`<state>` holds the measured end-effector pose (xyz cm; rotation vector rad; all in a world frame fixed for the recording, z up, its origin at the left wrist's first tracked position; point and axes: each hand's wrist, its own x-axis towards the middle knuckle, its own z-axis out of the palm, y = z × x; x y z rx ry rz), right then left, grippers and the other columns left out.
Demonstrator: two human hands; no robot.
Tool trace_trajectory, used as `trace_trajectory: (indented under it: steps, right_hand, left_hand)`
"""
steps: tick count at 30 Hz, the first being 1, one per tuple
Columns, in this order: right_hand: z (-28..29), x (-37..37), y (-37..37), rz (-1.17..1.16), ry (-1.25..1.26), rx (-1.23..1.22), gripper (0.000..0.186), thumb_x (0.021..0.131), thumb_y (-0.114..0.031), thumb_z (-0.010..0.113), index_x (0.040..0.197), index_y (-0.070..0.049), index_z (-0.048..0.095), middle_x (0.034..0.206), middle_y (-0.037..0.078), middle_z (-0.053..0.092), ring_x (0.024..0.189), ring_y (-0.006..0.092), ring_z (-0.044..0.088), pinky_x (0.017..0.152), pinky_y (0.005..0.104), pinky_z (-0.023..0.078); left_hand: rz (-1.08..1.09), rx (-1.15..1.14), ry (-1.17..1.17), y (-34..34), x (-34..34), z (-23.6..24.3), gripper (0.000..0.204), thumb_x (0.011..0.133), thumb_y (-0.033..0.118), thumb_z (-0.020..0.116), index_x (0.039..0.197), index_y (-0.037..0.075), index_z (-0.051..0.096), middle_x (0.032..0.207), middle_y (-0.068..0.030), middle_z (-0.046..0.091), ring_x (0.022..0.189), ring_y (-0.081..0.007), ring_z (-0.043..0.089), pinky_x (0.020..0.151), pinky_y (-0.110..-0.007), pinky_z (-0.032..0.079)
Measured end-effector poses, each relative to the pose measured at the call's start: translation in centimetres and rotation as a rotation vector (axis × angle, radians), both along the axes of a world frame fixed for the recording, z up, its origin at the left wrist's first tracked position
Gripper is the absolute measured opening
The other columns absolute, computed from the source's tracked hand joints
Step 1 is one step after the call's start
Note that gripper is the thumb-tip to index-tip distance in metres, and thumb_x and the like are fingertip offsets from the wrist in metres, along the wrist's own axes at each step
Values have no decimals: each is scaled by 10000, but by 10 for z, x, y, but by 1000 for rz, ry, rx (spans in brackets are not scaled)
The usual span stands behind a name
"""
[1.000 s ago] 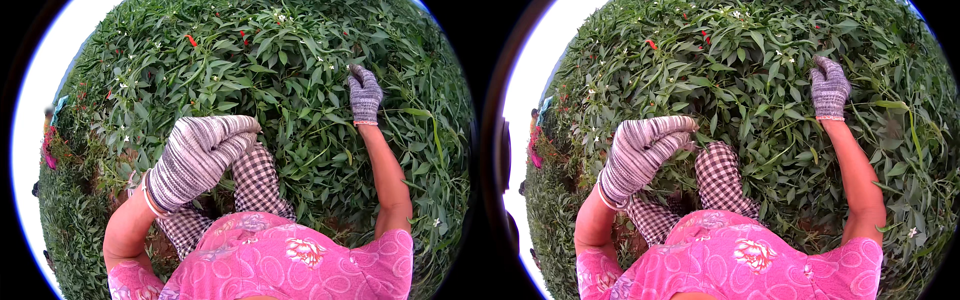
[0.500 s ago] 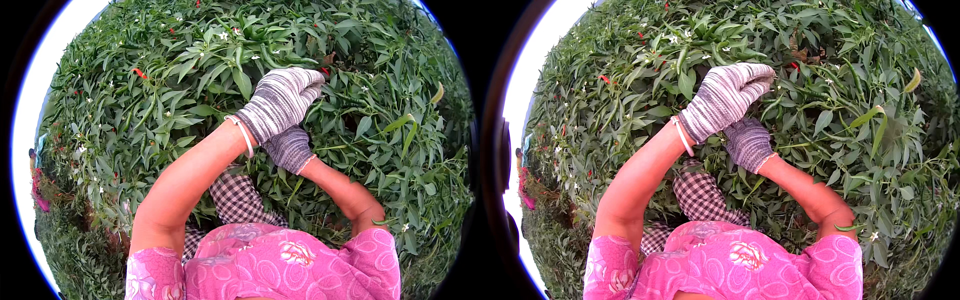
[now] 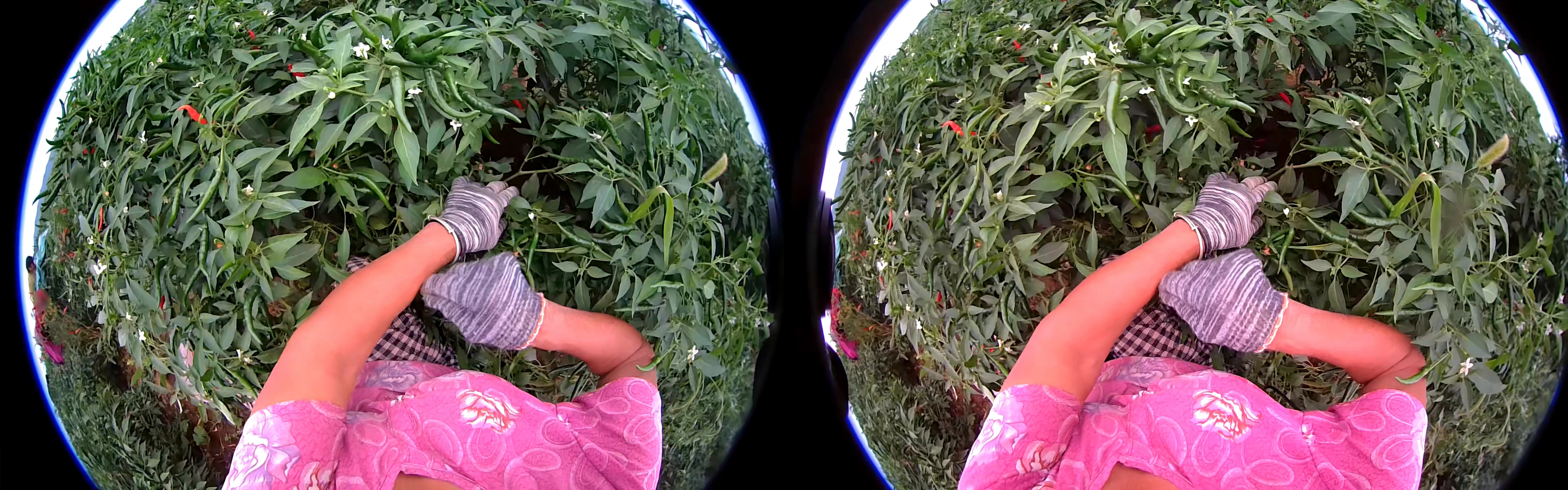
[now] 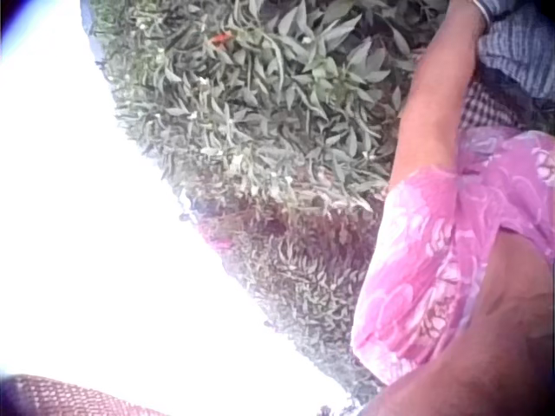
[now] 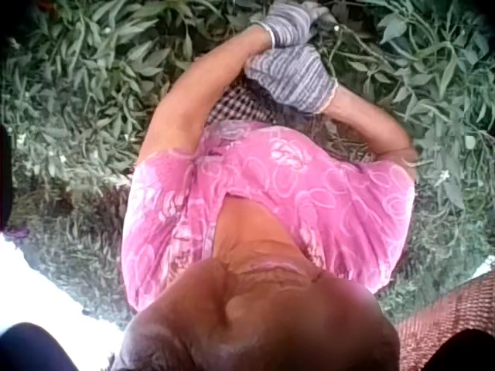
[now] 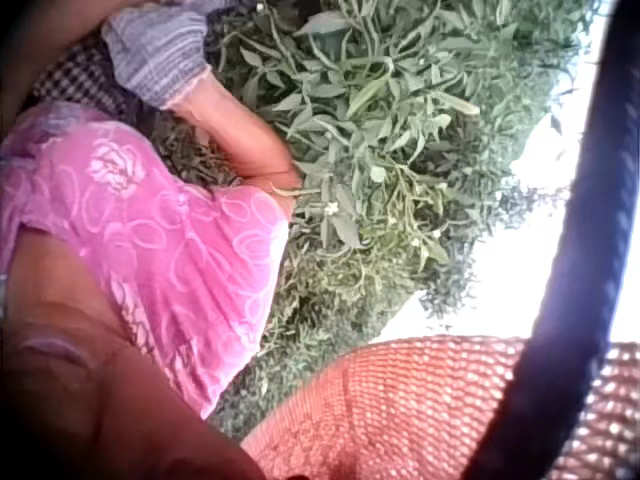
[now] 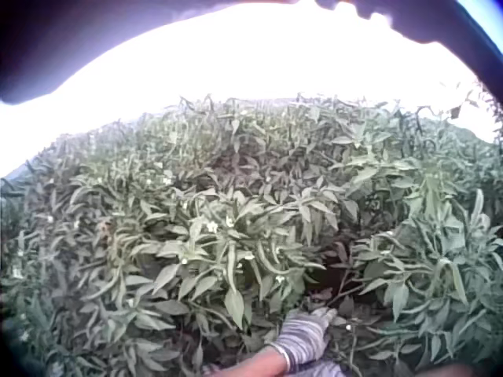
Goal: The person sits on the ground in a field and picks red chili peppers from the plants by hand. They place the harvested peppers into a white bucket positioned next to them.
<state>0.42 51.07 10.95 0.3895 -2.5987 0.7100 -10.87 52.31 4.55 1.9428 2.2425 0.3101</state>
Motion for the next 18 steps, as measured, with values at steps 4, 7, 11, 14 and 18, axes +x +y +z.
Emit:
trace_trajectory:
  steps: [4, 7, 11, 14, 18]
  right_hand:
    - [22, -58, 100, -559, 79, -729, 183, 816, -97, 555, 932, 19, 637, 797, 154, 657, 680, 194, 647, 645, 288, 508]
    - [-13, -86, 239, -992, 27, -462, 208, 801, -129, 532, 935, -23, 650, 853, 122, 663, 757, 220, 643, 711, 329, 501]
    - [-55, -112, 319, -977, -425, 306, 340, 708, -265, 594, 1010, -119, 650, 988, 122, 631, 905, 311, 594, 815, 388, 468]
    - [-77, -142, 309, -926, -550, 110, 497, 591, -195, 711, 1068, -98, 608, 968, 145, 632, 908, 320, 592, 835, 339, 460]
    - [-151, -179, 354, -941, -535, 132, 362, 724, -244, 605, 1041, -69, 604, 1011, 134, 618, 948, 301, 576, 831, 373, 441]
  left_hand:
    - [-34, -158, 5, -8, 2, 4, 558, 681, 208, 601, 1224, 143, 492, 1274, -100, 455, 1035, -217, 543, 933, -460, 301]
    - [-78, -133, -4, -2, 7, 4, 572, 679, 189, 591, 1237, 128, 480, 1303, -84, 440, 1054, -222, 537, 959, -487, 274]
    - [-100, -159, 13, 1, 8, 2, 553, 684, 172, 563, 1228, 120, 483, 1277, -71, 469, 1056, -221, 539, 972, -508, 266]
    - [-52, -208, -2, -3, 2, 9, 550, 681, 162, 549, 1226, 125, 486, 1267, -72, 480, 1061, -219, 539, 984, -512, 252]
    - [-49, -235, -18, -2, 1, 17, 555, 690, 172, 529, 1241, 124, 480, 1276, -72, 474, 1066, -226, 535, 999, -504, 241]
